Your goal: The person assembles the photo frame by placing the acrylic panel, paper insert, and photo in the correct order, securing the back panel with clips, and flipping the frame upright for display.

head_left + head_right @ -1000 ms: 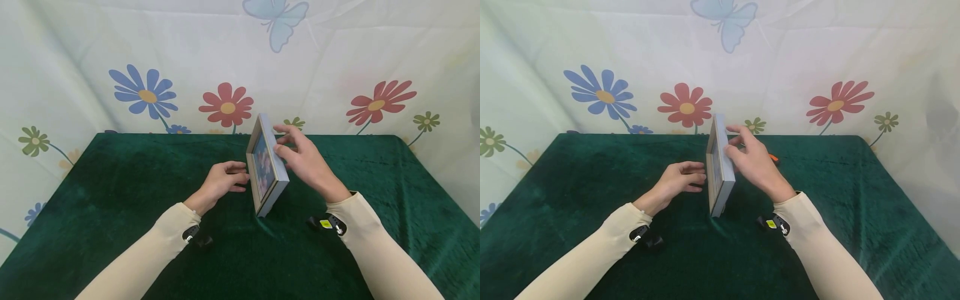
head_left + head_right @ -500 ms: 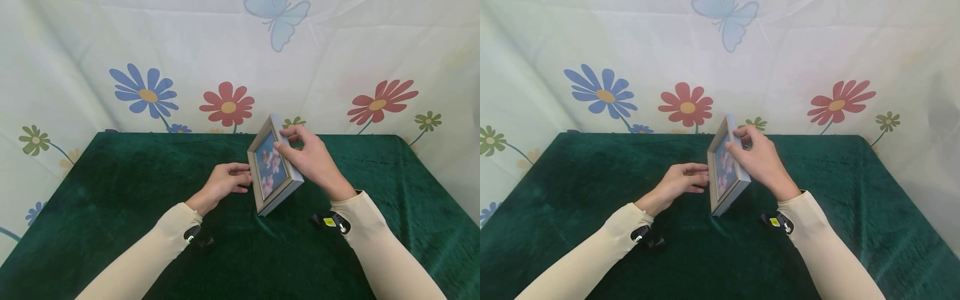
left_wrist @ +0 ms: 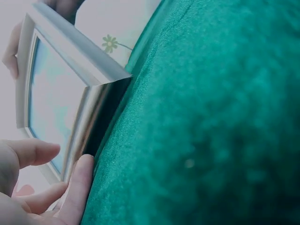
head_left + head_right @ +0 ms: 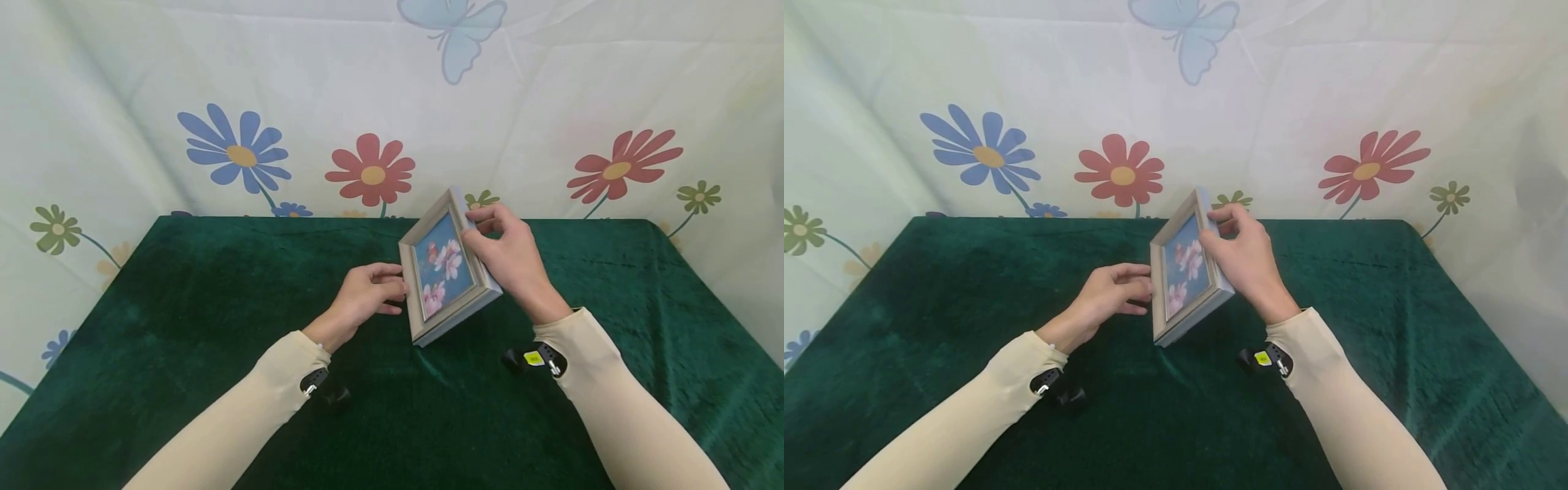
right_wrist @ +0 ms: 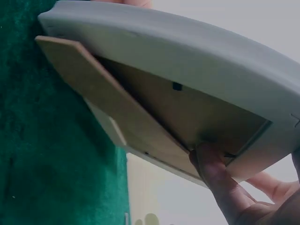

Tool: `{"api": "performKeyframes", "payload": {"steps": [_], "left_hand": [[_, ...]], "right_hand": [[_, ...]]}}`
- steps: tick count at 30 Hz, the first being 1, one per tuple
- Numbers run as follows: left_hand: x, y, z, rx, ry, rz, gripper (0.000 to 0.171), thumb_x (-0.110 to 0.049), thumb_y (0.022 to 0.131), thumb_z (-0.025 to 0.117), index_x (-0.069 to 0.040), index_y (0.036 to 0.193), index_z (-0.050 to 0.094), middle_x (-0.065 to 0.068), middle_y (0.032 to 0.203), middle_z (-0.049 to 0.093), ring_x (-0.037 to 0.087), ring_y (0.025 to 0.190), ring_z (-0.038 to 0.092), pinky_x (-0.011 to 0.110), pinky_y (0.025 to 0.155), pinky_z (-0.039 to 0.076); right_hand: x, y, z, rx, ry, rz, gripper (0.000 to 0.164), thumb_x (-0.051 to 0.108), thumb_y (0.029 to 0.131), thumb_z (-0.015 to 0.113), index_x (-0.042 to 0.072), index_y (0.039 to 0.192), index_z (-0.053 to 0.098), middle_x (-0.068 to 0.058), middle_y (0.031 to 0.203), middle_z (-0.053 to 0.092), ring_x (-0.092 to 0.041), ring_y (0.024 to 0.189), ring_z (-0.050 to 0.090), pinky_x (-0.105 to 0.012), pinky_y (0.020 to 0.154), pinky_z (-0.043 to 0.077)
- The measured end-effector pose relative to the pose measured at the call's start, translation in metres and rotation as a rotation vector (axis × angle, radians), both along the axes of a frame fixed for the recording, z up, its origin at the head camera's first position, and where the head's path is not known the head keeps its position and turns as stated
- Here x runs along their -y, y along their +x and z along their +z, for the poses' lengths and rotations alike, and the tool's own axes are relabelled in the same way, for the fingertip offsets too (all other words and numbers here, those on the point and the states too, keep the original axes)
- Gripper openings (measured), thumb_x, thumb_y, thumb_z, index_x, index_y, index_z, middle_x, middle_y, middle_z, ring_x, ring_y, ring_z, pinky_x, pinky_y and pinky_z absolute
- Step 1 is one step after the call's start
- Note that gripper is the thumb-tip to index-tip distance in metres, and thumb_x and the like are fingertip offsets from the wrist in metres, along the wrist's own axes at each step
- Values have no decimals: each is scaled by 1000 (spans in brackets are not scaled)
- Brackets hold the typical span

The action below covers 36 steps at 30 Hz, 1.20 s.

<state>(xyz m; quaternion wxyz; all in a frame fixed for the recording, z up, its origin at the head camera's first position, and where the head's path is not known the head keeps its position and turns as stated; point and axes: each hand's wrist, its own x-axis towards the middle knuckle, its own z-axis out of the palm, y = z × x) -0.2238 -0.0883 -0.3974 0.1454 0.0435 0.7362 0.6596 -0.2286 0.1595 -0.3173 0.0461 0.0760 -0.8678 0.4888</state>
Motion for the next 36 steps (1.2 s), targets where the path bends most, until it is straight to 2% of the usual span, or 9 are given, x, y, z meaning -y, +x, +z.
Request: {"api": "performKeyframes", "payload": {"steps": [7,11,16,22,27,36], "left_hand": [[0,-1,2,-2,-2,39,53,-14,103,70,-11,153,53,13,124,72,28,107,74,39,86,62],[2,-1,3,1,7,70,55,-14,104,70,-12,155,50,14,127,70,28,107,74,39,88,61],[5,-3,6,37,41,109,55,-14,104,69,-10,155,48,15,128,70,29,106,74,40,91,60],[9,-6,7,78,61,137,54,-18,104,70,-12,154,51,14,122,75,28,104,75,40,91,60],[12,-7,10,50,57,166,55,-19,104,70,-14,155,51,13,123,74,28,105,75,40,92,59],[21,-11,18,-38,16,203,55,-18,104,71,-18,156,53,14,127,70,29,108,74,43,93,59]], "right_hand": [[-2,-6,-7,45,-98,-34,44,32,104,61,8,141,59,-18,121,62,-32,98,69,-31,79,59],[-1,-9,-11,76,-156,-58,44,31,105,61,7,141,58,-19,123,63,-31,99,70,-29,79,60],[0,-11,-15,101,-217,-80,45,30,105,60,6,142,57,-19,127,62,-32,100,71,-28,78,60],[0,-13,-18,129,-242,-89,47,33,104,58,8,144,56,-19,132,60,-32,104,69,-28,79,60],[-1,-14,-19,151,-226,-86,45,30,105,56,8,145,56,-18,133,60,-32,108,67,-32,86,58],[-2,-15,-17,203,-197,-37,45,25,107,58,8,149,54,-19,140,59,-34,116,61,-48,95,54]]}}
